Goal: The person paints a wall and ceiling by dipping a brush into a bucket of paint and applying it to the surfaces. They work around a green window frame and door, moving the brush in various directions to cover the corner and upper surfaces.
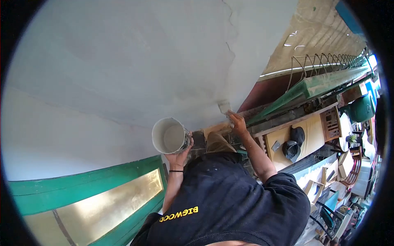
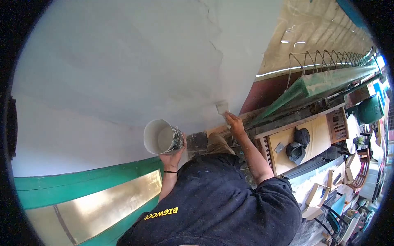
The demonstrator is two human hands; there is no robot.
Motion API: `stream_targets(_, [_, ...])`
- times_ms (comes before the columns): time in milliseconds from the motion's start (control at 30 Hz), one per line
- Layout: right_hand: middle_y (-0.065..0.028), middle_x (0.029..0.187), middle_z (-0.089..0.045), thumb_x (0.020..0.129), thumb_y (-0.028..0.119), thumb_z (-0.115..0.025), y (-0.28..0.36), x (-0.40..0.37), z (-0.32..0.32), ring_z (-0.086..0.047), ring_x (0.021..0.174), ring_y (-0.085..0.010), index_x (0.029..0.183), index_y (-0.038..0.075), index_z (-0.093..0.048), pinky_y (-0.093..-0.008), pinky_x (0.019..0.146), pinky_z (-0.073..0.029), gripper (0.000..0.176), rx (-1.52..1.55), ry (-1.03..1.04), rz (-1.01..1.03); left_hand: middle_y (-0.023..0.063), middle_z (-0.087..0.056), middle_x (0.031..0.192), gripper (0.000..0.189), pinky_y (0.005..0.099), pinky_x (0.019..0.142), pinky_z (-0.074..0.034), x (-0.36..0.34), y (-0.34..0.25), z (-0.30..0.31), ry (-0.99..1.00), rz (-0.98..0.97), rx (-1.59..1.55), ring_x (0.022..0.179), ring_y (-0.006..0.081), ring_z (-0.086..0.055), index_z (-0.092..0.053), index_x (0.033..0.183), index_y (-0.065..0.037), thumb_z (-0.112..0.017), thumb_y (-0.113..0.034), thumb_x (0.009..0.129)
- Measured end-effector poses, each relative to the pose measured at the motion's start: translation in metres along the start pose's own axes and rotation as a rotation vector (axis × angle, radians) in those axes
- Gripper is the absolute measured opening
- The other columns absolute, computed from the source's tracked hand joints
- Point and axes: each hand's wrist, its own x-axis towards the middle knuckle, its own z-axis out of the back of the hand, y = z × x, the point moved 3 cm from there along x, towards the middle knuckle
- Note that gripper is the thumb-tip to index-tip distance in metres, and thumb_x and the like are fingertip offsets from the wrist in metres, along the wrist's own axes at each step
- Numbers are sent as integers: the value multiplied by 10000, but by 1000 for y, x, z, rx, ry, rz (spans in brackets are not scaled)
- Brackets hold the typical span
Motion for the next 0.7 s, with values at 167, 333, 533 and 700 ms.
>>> stream_targets(167, [-180, 1269, -679, 678, -72, -699, 1, 26, 27, -672, 1126, -375, 1171, 61, -670, -424, 914, -577, 512, 19, -1, 33, 160, -440, 1562, 760, 658, 1154, -296, 4, 11, 7, -14, 22, -33, 1433, 493, -337, -446, 1525, -142, -630, -511, 887])
stream_targets(333, [-186, 1180, -715, 680, -87, -714, 94, 112, 134, -711, 1057, -366, 932, 15, -644, -409, 854, -601, 281, 34, -99, 326, 158, -442, 1558, 790, 673, 1153, -283, 5, 23, 12, -41, -5, -52, 1440, 484, -325, -451, 1522, -150, -648, -538, 862])
stream_targets(533, [-223, 1086, -741, 714, -121, -702, 196, 161, 233, -744, 1024, -370, 673, -14, -476, -416, 766, -632, 254, -24, -503, 760, 156, -443, 1556, 806, 681, 1148, -287, 8, 56, 9, -39, -62, -98, 1450, 473, -311, -459, 1513, -156, -656, -572, 851])
stream_targets(700, [-305, 1019, -724, 789, -152, -624, 194, 175, 240, -706, 1033, -500, 801, -48, -407, -515, 822, -628, 241, -10, -591, 849, 167, -460, 1539, 803, 681, 1135, -312, -1, 80, 7, 0, -102, -109, 1428, 481, -349, -465, 1507, -149, -657, -575, 854])
